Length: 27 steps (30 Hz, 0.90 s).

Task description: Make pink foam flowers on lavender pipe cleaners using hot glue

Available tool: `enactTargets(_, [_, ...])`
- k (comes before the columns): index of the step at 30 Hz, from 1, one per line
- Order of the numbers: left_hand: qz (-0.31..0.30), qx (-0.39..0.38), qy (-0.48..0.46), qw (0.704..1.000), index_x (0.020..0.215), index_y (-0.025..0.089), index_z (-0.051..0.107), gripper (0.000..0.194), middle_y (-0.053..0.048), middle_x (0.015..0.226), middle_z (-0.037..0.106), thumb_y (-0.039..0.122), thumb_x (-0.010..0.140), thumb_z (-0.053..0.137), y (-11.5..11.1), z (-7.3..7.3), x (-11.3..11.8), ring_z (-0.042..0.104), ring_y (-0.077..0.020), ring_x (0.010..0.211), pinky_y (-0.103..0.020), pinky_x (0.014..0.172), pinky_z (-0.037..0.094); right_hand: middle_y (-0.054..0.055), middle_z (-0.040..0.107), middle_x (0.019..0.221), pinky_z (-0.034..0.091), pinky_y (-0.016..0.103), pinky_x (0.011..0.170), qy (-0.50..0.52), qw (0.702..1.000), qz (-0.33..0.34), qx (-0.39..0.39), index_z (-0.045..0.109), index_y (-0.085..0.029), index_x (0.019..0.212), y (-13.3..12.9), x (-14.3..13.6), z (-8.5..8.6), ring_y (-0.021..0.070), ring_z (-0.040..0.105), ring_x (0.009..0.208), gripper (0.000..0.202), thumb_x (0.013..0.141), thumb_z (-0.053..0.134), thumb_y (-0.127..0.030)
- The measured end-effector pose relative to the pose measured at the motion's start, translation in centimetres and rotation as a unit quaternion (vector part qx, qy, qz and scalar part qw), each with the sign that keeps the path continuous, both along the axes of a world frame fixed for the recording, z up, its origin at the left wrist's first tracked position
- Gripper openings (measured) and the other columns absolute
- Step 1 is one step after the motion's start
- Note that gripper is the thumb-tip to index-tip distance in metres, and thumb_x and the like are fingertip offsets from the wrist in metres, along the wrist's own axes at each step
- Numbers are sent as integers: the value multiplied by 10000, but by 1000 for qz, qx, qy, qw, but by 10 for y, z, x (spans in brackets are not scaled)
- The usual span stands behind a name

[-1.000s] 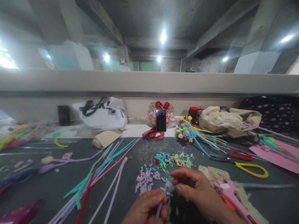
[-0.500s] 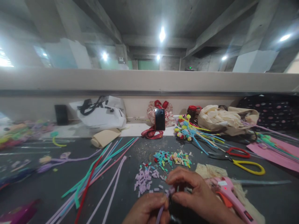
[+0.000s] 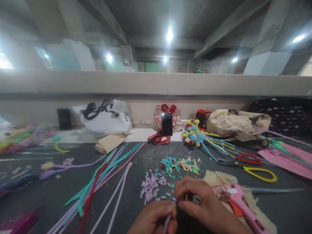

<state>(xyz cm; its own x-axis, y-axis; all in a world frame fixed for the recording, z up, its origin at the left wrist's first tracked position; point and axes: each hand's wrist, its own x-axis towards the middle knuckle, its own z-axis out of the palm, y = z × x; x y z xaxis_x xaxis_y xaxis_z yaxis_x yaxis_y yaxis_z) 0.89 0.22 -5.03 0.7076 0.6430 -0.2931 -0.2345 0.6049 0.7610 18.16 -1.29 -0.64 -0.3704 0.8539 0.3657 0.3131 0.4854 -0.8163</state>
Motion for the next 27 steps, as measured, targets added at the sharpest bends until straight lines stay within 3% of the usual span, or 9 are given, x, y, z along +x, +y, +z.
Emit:
enactTargets(7, [-5,11,10,1000,604,123,579,198,6,450,512,316,632,607,0,3,1,395,-55,406,-182,430,262,-5,579,708,408,204,588,-40,999,-13,6,612,-179,735,-2,-1,-1,116,534,664,122,686,574,-73])
enactTargets(10, [5,11,18,1000,587,136,578,213,6,435,512,342,635,603,-1,4,2,392,-60,389,-184,403,244,-8,595,742,417,210,625,-62,998,-16,8,631,-215,890,-5,0,-1,120,547,678,282,657,592,-62])
enactTargets(13, [3,8,8,1000,581,142,572,218,16,421,502,350,614,628,0,7,2,385,-51,383,-170,402,249,-1,604,901,430,227,659,-66,997,-32,-17,558,-297,1075,-6,4,0,142,556,751,493,631,627,-95])
enactTargets(15, [5,-1,-4,1000,585,136,568,220,23,419,497,341,605,647,0,9,1,385,-43,383,-158,411,265,4,581,987,433,233,667,-35,998,-47,-34,522,-312,1107,-5,7,0,147,552,776,505,648,623,-127])
enactTargets(17, [23,-15,-14,1000,590,131,570,230,16,459,519,345,619,650,1,12,0,415,-43,401,-150,419,289,-1,584,905,426,219,630,24,995,-83,-49,560,-269,1008,-2,9,0,129,542,721,319,706,582,-170])
enactTargets(19, [57,-23,-21,998,603,131,581,244,1,555,563,364,628,650,0,14,-1,454,-47,426,-151,421,311,-23,553,700,397,193,549,87,985,-124,-82,575,-206,800,1,8,-2,102,506,602,59,761,538,-230])
enactTargets(21, [93,-27,-26,995,654,141,605,241,-1,638,589,374,622,657,-1,15,0,490,-53,441,-161,441,336,-55,461,527,337,175,447,127,974,-124,-142,519,-178,659,4,5,-7,77,435,467,182,778,523,-315])
enactTargets(23, [120,-36,-39,991,689,145,623,250,-5,669,604,368,594,684,-1,13,1,517,-66,459,-184,487,368,-75,407,449,289,169,398,147,962,-81,-216,485,-171,617,3,-3,-14,62,380,391,281,758,530,-409])
enactTargets(27, [152,-50,-102,982,722,138,653,326,-13,604,602,343,491,757,-2,7,7,546,-103,526,-215,553,392,-24,512,569,345,180,491,207,936,20,-285,539,-154,643,-4,-21,-26,81,464,506,359,672,587,-509])
